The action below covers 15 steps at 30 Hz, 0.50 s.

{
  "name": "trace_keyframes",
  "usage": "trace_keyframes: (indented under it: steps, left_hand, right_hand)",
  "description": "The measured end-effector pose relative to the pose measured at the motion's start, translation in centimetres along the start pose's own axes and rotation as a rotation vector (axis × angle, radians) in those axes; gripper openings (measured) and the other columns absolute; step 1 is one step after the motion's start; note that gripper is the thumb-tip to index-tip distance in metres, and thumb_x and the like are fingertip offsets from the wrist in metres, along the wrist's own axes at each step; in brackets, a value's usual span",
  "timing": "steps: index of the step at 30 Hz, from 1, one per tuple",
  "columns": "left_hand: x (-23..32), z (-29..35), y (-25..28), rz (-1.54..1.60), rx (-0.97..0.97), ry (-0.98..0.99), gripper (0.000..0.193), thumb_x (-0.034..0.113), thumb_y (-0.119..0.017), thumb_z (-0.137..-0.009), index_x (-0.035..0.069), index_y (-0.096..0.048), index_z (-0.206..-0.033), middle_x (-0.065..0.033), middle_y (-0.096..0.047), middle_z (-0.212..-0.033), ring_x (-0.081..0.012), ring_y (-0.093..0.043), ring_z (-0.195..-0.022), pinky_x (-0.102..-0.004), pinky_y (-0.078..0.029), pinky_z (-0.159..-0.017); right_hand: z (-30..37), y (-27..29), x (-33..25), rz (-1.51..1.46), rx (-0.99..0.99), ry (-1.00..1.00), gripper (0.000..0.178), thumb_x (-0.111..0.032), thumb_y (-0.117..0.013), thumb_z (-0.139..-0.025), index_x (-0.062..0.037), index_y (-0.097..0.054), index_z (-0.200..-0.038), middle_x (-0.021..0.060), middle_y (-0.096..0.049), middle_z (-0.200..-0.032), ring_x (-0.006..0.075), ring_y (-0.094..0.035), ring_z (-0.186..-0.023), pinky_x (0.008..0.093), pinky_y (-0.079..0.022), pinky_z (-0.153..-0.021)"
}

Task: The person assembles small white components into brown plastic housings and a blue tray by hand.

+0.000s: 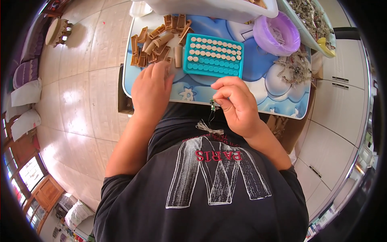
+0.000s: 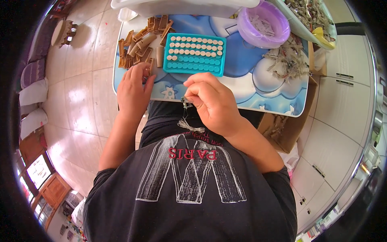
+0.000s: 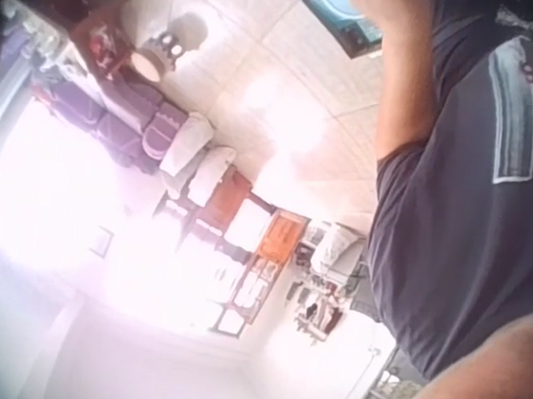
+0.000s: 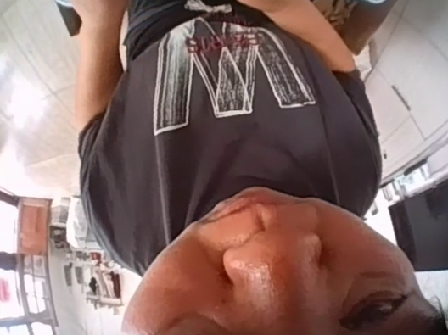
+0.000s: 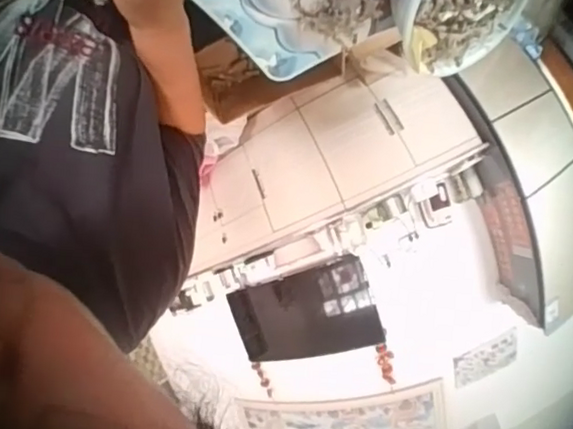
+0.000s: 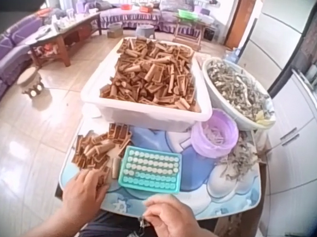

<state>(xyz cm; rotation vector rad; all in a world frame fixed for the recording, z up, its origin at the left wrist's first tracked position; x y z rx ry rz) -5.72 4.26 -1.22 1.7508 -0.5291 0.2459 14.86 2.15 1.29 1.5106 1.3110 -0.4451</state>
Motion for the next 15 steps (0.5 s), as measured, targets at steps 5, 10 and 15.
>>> trace_keyframes:
  steps: [5,10,15]
  left_hand:
    - [2.1,0.8,1.7,0.296,-0.188,-0.186,0.03,0.003,-0.068,-0.074,0.003,-0.055,-0.101,-0.0089,-0.06,-0.081,-0.0247,-0.061,-0.074,-0.0352,-0.047,-0.065]
    - [3.6,0.6,2.5,0.384,-0.277,-0.241,0.031,0.001,-0.067,-0.073,0.004,-0.054,-0.102,-0.01,-0.059,-0.082,-0.026,-0.06,-0.072,-0.0353,-0.047,-0.063]
    - [3.0,0.2,2.0,0.603,-0.151,-0.153,0.032,0.003,-0.066,-0.077,0.006,-0.053,-0.106,-0.0104,-0.06,-0.085,-0.0235,-0.063,-0.074,-0.0349,-0.049,-0.065]
  right_hand:
    - [-0.5,-1.1,-0.2,-0.117,-0.094,0.003,0.01,0.001,-0.061,-0.079,-0.0023,-0.053,-0.084,0.0126,-0.059,-0.104,0.0274,-0.061,-0.079,0.0323,-0.05,-0.065]
    - [-0.1,-1.4,0.3,-0.172,-0.135,-0.056,0.008,0.001,-0.059,-0.081,-0.0013,-0.053,-0.086,0.0138,-0.06,-0.107,0.0273,-0.062,-0.082,0.0327,-0.051,-0.068]
    - [0.7,-1.4,0.1,-0.386,-0.048,-0.245,0.004,-0.004,-0.056,-0.087,-0.0022,-0.053,-0.089,0.0142,-0.06,-0.108,0.0244,-0.063,-0.088,0.0341,-0.051,-0.075]
Point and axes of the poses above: each hand's wrist, its own z-axis away from the middle knuckle, its own y-axis out of the back of the hand, x = y × z, the point moved 3 cm from there along -z, towards the middle knuckle
